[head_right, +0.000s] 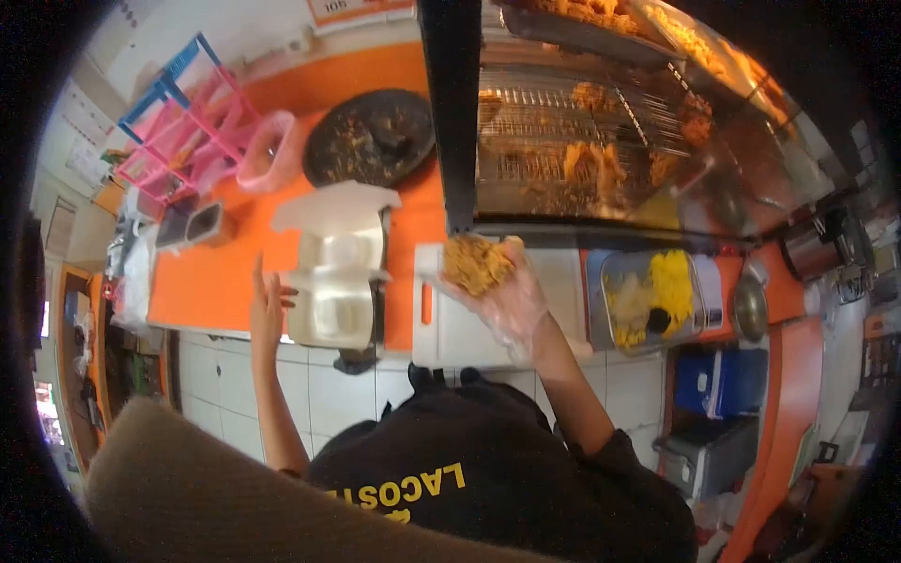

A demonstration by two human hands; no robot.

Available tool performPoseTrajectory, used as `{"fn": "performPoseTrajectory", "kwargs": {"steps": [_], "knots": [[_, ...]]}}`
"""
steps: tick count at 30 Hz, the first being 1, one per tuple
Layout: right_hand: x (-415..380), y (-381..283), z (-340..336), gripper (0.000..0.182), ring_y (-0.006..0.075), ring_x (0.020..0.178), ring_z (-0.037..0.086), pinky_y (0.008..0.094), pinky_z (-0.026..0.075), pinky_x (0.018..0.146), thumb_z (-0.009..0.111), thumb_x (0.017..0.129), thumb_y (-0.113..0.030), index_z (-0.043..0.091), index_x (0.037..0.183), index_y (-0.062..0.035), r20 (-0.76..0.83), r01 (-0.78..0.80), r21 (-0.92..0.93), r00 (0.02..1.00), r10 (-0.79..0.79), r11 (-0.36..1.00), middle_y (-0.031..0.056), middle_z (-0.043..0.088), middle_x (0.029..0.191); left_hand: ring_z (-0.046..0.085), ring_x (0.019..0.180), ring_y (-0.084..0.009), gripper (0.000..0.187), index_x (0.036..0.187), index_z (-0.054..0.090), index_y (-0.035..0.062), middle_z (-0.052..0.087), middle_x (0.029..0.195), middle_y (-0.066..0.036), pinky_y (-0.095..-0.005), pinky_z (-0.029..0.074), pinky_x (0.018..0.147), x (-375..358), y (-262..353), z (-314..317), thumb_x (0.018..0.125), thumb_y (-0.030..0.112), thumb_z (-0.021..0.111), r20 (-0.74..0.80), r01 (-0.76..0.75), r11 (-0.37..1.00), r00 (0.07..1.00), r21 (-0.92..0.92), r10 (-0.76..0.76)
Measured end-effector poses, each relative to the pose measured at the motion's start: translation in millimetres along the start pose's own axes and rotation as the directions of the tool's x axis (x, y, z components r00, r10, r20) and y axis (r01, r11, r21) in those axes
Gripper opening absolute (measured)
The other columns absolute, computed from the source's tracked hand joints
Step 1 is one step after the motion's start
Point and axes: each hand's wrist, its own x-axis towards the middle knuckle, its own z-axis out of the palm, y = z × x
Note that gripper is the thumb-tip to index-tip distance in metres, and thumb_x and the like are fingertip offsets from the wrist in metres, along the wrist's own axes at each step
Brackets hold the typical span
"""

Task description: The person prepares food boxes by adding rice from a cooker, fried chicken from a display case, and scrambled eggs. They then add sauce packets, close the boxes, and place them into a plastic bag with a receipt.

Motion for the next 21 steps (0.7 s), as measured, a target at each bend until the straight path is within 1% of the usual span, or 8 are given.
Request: {"fn": "performPoseTrajectory", "kwargs": {"steps": [3, 8, 9, 12, 13, 16, 20, 21], "knots": [[20.2, 24.0, 8.5, 0.064, 0.0446, 0.125, 0.045, 0.0531, 0.040, 0.105, 0.060, 0.090, -0.043, 0.041, 0.135, -0.0023, 0.018, 0.006, -0.103, 1.000, -0.004, 0.995, 0.0191, 0.050, 0.132, 0.062, 0.074, -0.0206, 0.035, 0.121, 0.055, 0.0039, 0.067, 0.089, -0.013, -0.0345, 0.048, 0.068, 3.8, -15.2, -2.5, 0.099, 0.031, 0.048, 0.057, 0.014, 0.998, 0.998, 0.058, -0.017], [65.0, 44.3, 13.0, 0.059, 0.0397, 0.116, 0.053, 0.0518, 0.044, 0.102, 0.065, 0.088, -0.033, 0.043, 0.132, -0.0002, -0.016, -0.094, -0.327, 0.995, 0.094, 0.941, 0.0204, 0.052, 0.128, 0.064, 0.078, -0.0195, 0.026, 0.115, 0.058, 0.0035, 0.067, 0.099, -0.010, -0.0325, 0.049, 0.071, -23.1, -59.9, 5.3, 0.096, 0.021, 0.055, 0.087, -0.057, 0.998, 0.994, -0.025, 0.059], [77.1, 52.6, 16.2, 0.052, 0.0391, 0.114, 0.056, 0.0461, 0.048, 0.097, 0.057, 0.092, -0.035, 0.047, 0.132, -0.0026, -0.090, -0.045, -0.502, 0.996, 0.000, 0.863, 0.0189, 0.052, 0.131, 0.064, 0.079, -0.0199, 0.028, 0.117, 0.056, 0.0043, 0.066, 0.103, -0.010, -0.0324, 0.049, 0.071, -29.3, -68.9, 8.6, 0.095, 0.021, 0.056, 0.078, -0.008, 0.999, 0.997, -0.049, 0.012], [124.2, 71.6, 37.0, 0.046, 0.0272, 0.109, 0.059, 0.0391, 0.050, 0.094, 0.067, 0.087, -0.023, 0.051, 0.125, -0.0035, -0.163, -0.123, -0.931, 0.983, -0.088, 0.345, 0.0153, 0.058, 0.121, 0.066, 0.083, -0.0232, 0.029, 0.119, 0.054, 0.0047, 0.065, 0.107, -0.015, -0.0344, 0.051, 0.068, -45.3, -68.3, 11.8, 0.095, 0.021, 0.056, 0.066, 0.075, 0.995, 0.995, -0.061, -0.071], [143.3, 79.0, 18.2, 0.048, 0.0267, 0.105, 0.061, 0.0373, 0.051, 0.089, 0.071, 0.081, -0.032, 0.056, 0.122, -0.0105, 0.001, 0.009, -0.999, 0.982, -0.187, 0.039, 0.0137, 0.060, 0.118, 0.066, 0.083, -0.0234, 0.029, 0.119, 0.054, 0.0048, 0.065, 0.106, -0.016, -0.0342, 0.051, 0.068, -47.6, -64.9, 11.6, 0.094, 0.020, 0.056, 0.054, 0.047, 0.997, 0.998, -0.055, -0.044], [177.2, 93.6, 38.5, 0.055, 0.0319, 0.103, 0.061, 0.0421, 0.049, 0.089, 0.072, 0.076, -0.040, 0.056, 0.122, -0.0148, 0.175, -0.032, -0.590, 0.971, -0.166, -0.807, 0.0149, 0.061, 0.113, 0.064, 0.085, -0.0188, 0.026, 0.117, 0.054, 0.0028, 0.064, 0.104, -0.012, -0.0307, 0.051, 0.071, -48.6, -54.1, 9.3, 0.095, 0.018, 0.055, 0.084, 0.085, 0.991, 0.994, -0.106, -0.077], [210.2, 89.4, -28.8, 0.057, 0.0339, 0.098, 0.060, 0.0448, 0.048, 0.086, 0.071, 0.070, -0.044, 0.055, 0.116, -0.0134, 0.319, 0.142, -0.302, 0.947, 0.041, -0.943, 0.0187, 0.058, 0.110, 0.066, 0.081, -0.0227, 0.027, 0.116, 0.053, 0.0038, 0.063, 0.104, -0.014, -0.0337, 0.052, 0.069, -41.7, -67.4, 7.3, 0.095, 0.020, 0.056, 0.124, 0.013, 0.994, 0.992, -0.113, 0.001], [204.9, 89.8, -29.4, 0.058, 0.0336, 0.099, 0.059, 0.0443, 0.047, 0.087, 0.072, 0.070, -0.043, 0.055, 0.117, -0.0125, 0.318, 0.078, -0.346, 0.947, -0.039, -0.935, 0.0186, 0.057, 0.111, 0.066, 0.080, -0.0221, 0.026, 0.115, 0.053, 0.0036, 0.062, 0.103, -0.013, -0.0335, 0.051, 0.070, -39.7, -67.8, 9.9, 0.096, 0.020, 0.055, 0.127, 0.018, 0.984, 0.992, -0.179, 0.005]]}}
